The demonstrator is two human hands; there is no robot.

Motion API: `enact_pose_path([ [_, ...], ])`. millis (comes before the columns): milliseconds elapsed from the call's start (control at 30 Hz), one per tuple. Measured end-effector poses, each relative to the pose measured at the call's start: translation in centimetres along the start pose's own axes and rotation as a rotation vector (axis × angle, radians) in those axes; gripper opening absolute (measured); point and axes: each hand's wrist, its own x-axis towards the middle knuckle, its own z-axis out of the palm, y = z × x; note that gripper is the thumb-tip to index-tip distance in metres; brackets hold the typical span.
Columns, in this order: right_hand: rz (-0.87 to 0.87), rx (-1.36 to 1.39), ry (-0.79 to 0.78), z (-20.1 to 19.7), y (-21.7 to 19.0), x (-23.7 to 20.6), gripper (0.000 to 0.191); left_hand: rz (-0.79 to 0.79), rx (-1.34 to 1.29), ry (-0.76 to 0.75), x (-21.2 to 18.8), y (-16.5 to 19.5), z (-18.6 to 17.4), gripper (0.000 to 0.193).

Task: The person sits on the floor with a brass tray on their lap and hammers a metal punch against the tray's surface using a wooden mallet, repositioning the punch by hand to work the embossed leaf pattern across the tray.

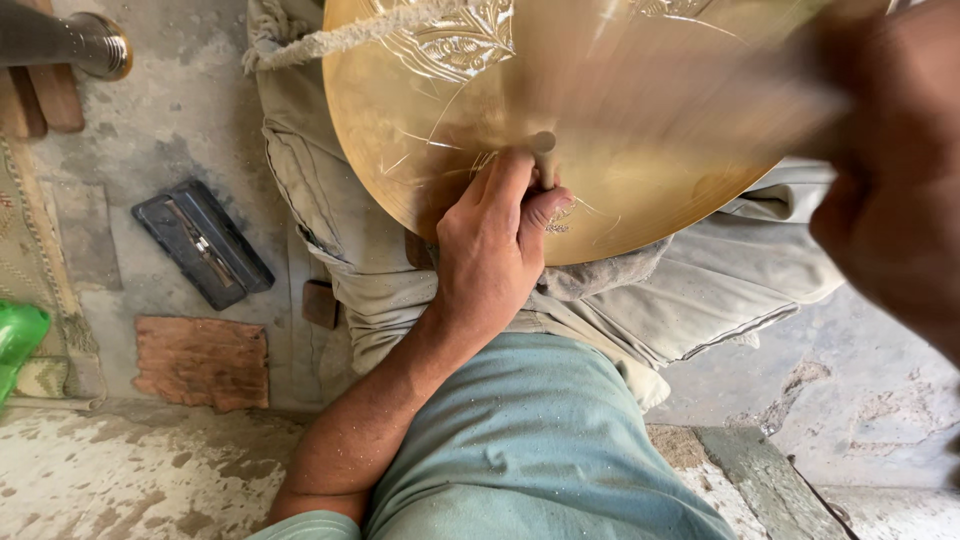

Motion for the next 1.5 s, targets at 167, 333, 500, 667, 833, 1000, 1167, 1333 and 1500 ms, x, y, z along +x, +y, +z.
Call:
enact_pose_path([
  [167, 0.02, 0.042, -0.003, 0.3, 0.4, -0.5, 0.054, -0.022, 0.014, 0.007, 0.1, 0.0, 0.1, 0.029],
  [333, 0.035, 0.078, 0.009, 0.4, 0.4, -0.6, 0.052, -0.005, 0.044, 0.003, -0.1, -0.1, 0.2, 0.029],
  [500, 0.032, -0.023, -0.029, 0.1, 0.4, -0.9, 0.049, -0.016, 0.049, -0.003, -0.2, -0.3, 0.1, 0.029],
  [667, 0.022, 0.022, -0.008, 0.1, 0.5, -1.1, 0.047, 0.077, 0.053, 0.04, -0.3, -0.2, 0.2, 0.026],
  [833, -0.003, 0.0, -0.005, 0.1, 0.4, -1.0, 0.046, 0.057, 0.035, 0.025, -0.4, -0.2, 0.0, 0.026],
  [1000, -0.031, -0.025, 0.008, -0.2, 0.2, -0.4, 0.047, 0.003, -0.007, 0.005, -0.3, -0.2, -0.1, 0.022],
  [1167, -0.034, -0.057, 0.002, -0.5, -0.2, 0.3, 0.052, -0.016, -0.005, 0.011, -0.3, -0.2, -0.1, 0.023],
  [1333, 0.008, -0.051, -0.007, -0.9, -0.6, 0.7, 0.054, -0.007, 0.001, 0.033, 0.0, 0.0, -0.1, 0.025],
  [1500, 0.031, -0.103, -0.041, -1.4, -0.9, 0.8, 0.053, -0.03, -0.001, 0.019, 0.1, 0.1, -0.2, 0.025],
])
